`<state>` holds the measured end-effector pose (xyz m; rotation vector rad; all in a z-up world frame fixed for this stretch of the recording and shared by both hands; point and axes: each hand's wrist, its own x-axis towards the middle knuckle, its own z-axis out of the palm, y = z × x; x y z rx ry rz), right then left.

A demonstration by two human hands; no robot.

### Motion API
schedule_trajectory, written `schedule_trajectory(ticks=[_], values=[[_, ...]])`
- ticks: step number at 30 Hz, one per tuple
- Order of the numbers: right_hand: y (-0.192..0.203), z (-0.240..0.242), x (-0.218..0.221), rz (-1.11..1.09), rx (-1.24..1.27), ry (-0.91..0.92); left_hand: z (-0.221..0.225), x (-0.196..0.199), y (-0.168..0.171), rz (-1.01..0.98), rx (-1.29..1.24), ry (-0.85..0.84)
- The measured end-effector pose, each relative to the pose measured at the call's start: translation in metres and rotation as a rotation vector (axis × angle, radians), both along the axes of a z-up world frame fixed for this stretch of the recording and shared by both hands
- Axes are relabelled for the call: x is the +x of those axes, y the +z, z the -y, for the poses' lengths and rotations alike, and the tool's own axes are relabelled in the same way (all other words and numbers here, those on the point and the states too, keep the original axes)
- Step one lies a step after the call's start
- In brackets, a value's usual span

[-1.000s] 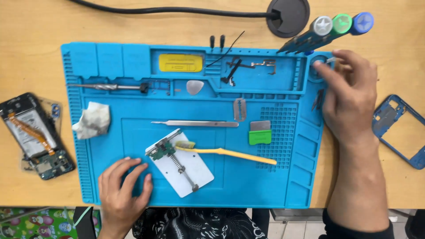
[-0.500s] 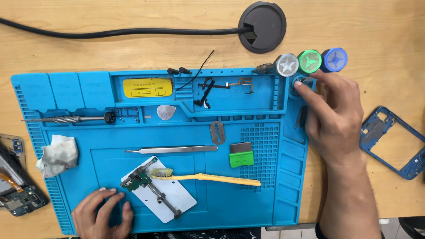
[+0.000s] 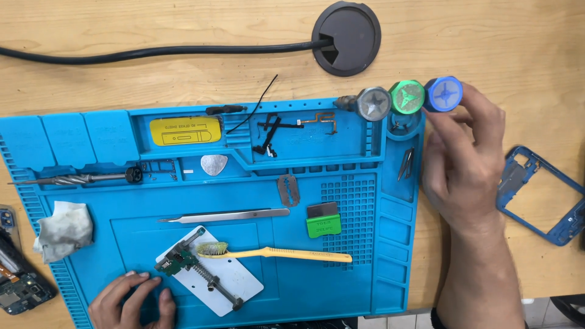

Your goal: Cleaning and repairing a mobile phone circuit board using a heat gun, toothbrush, and tweezers at a repair bench.

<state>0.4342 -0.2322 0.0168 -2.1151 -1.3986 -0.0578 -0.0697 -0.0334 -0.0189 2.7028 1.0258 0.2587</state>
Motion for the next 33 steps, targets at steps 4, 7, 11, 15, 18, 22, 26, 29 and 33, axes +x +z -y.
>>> schedule_trajectory(ticks=[4, 7, 11, 15, 18, 22, 26, 29, 33], values=[[0.002, 0.006, -0.001, 0.058, 0.036, -0.020, -0.002, -0.001, 0.000, -0.005, -0.024, 0.010], [0.000, 0.000, 0.000, 0.096, -0.075, 0.048, -0.002, -0.003, -0.002, -0.008, -0.022, 0.008], [0.002, 0.001, 0.000, 0.070, -0.019, -0.005, 0.001, -0.001, 0.001, -0.016, 0.005, 0.022], [-0.001, 0.006, 0.000, 0.057, 0.022, -0.047, -0.001, -0.002, -0.001, -0.012, -0.007, 0.020], [-0.002, 0.006, 0.001, 0.053, 0.029, -0.049, 0.000, -0.002, -0.002, -0.012, -0.005, 0.023], [-0.001, 0.002, 0.002, 0.036, 0.031, 0.005, 0.000, -0.002, -0.001, -0.019, 0.001, 0.024], [0.002, 0.008, 0.000, -0.008, 0.081, -0.042, -0.002, -0.003, -0.002, 0.000, -0.019, 0.019], [0.002, 0.010, 0.002, 0.002, 0.114, -0.123, -0.001, -0.003, -0.002, -0.014, -0.024, 0.026], [0.003, 0.008, 0.003, 0.081, 0.064, -0.106, -0.001, -0.003, -0.002, -0.037, -0.008, 0.031]])
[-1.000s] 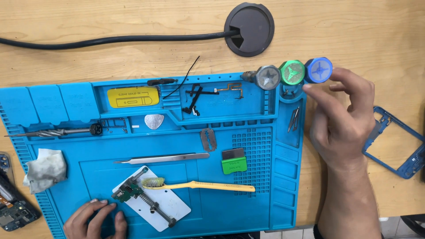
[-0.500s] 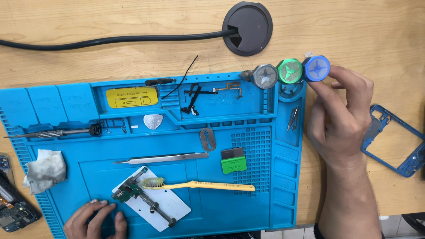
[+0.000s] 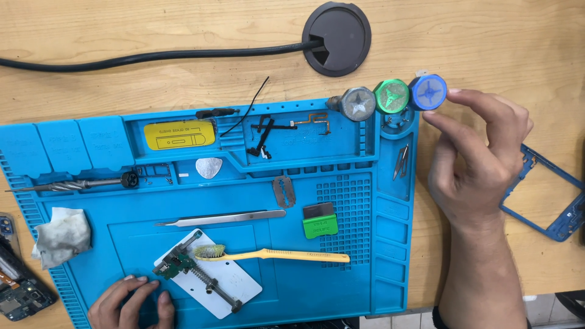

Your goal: Cleaning and repairing a mobile phone circuit board using a heat gun, toothbrush, and tweezers at a repair bench.

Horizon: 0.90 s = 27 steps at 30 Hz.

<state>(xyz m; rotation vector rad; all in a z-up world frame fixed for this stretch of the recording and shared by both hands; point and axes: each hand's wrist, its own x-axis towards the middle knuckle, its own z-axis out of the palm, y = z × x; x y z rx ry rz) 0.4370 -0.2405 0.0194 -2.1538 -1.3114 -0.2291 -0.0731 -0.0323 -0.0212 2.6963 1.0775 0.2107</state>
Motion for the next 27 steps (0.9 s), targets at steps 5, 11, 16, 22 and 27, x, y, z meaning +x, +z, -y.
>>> schedule_trajectory(ticks=[5, 11, 16, 22, 27], values=[[-0.002, 0.001, 0.003, 0.005, 0.013, -0.031, 0.003, 0.001, 0.002, -0.017, 0.011, 0.009], [-0.001, -0.012, 0.010, -0.005, -0.257, -0.004, 0.004, 0.005, 0.002, 0.015, 0.030, 0.013], [-0.007, -0.012, 0.017, 0.161, -0.138, 0.070, 0.004, 0.003, 0.002, 0.007, 0.040, 0.007], [-0.006, -0.016, 0.021, -0.012, -0.154, 0.063, 0.002, 0.005, 0.001, 0.001, 0.041, -0.005], [-0.006, -0.029, 0.017, 0.010, -0.229, 0.063, 0.003, 0.010, 0.004, 0.021, 0.049, -0.010]])
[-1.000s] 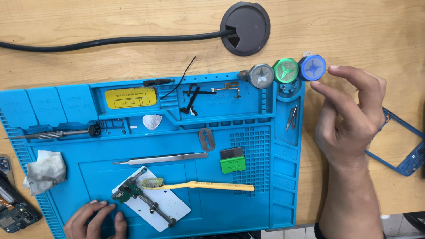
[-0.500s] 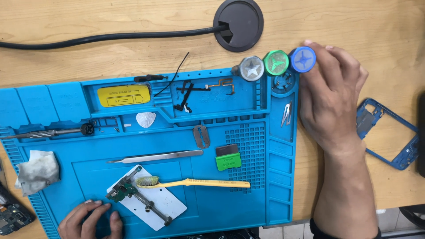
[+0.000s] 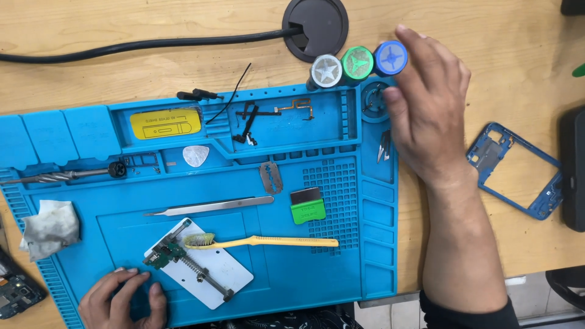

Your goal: Cleaning and repairing a mobile phone circuit board using a heat gun, toothbrush, and tweezers at a repair bench.

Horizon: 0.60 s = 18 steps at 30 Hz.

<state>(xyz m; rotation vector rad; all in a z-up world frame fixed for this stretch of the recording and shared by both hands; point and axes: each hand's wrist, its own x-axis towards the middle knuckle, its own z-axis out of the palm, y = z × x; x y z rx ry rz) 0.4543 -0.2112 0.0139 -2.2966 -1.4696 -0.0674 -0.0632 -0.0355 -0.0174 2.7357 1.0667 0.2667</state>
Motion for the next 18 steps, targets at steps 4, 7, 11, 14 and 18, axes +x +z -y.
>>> schedule_trajectory(ticks=[4, 7, 11, 14, 18], values=[[-0.0032, 0.0011, 0.0025, 0.051, 0.142, 0.046, -0.0003, 0.0012, 0.0025, -0.008, -0.019, -0.001], [0.0004, -0.0013, 0.0029, -0.013, 0.242, 0.083, -0.0024, 0.0030, 0.0011, 0.029, -0.007, -0.016], [-0.0010, 0.0030, -0.0017, -0.034, 0.296, 0.058, -0.0020, 0.0003, -0.0002, 0.011, -0.010, -0.006], [-0.0064, 0.0065, -0.0008, -0.033, 0.252, 0.075, -0.0034, -0.0010, -0.0016, 0.018, -0.014, -0.023], [-0.0056, 0.0074, -0.0030, -0.012, 0.254, 0.085, -0.0049, -0.0014, -0.0031, 0.025, -0.028, -0.017]])
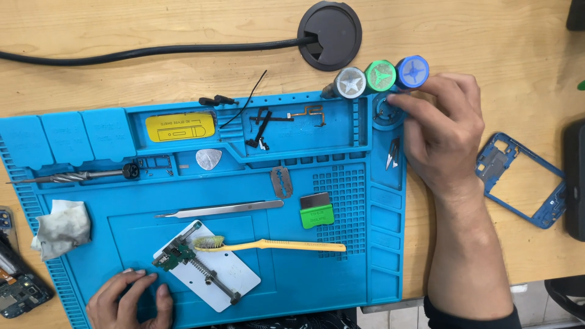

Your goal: Cleaning and repairing a mobile phone circuit board using a heat gun, toothbrush, and tweezers at a repair bench.

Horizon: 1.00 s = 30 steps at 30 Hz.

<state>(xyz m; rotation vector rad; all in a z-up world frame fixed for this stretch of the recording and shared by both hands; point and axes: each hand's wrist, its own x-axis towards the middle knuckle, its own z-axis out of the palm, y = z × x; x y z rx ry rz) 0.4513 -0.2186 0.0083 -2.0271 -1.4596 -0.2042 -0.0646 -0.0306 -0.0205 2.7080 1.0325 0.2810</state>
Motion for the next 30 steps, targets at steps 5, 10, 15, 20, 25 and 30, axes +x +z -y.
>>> schedule_trajectory(ticks=[5, 10, 15, 20, 25, 30], values=[[0.001, 0.003, -0.003, -0.124, 0.049, -0.052, 0.006, -0.001, 0.000, -0.020, 0.006, 0.024], [0.000, 0.005, 0.001, -0.232, 0.098, -0.122, 0.008, -0.001, 0.000, -0.029, 0.004, 0.063], [0.003, 0.005, 0.004, -0.191, 0.056, -0.136, 0.008, -0.001, -0.001, -0.026, 0.007, 0.056], [0.001, 0.022, 0.014, -0.033, -0.104, -0.126, 0.005, -0.004, -0.002, -0.026, 0.002, 0.037], [0.009, 0.030, 0.011, -0.028, -0.002, -0.137, 0.006, -0.001, 0.001, -0.021, 0.008, 0.041], [0.024, 0.051, 0.008, -0.026, -0.231, -0.119, 0.005, 0.028, 0.022, 0.001, 0.006, -0.001]])
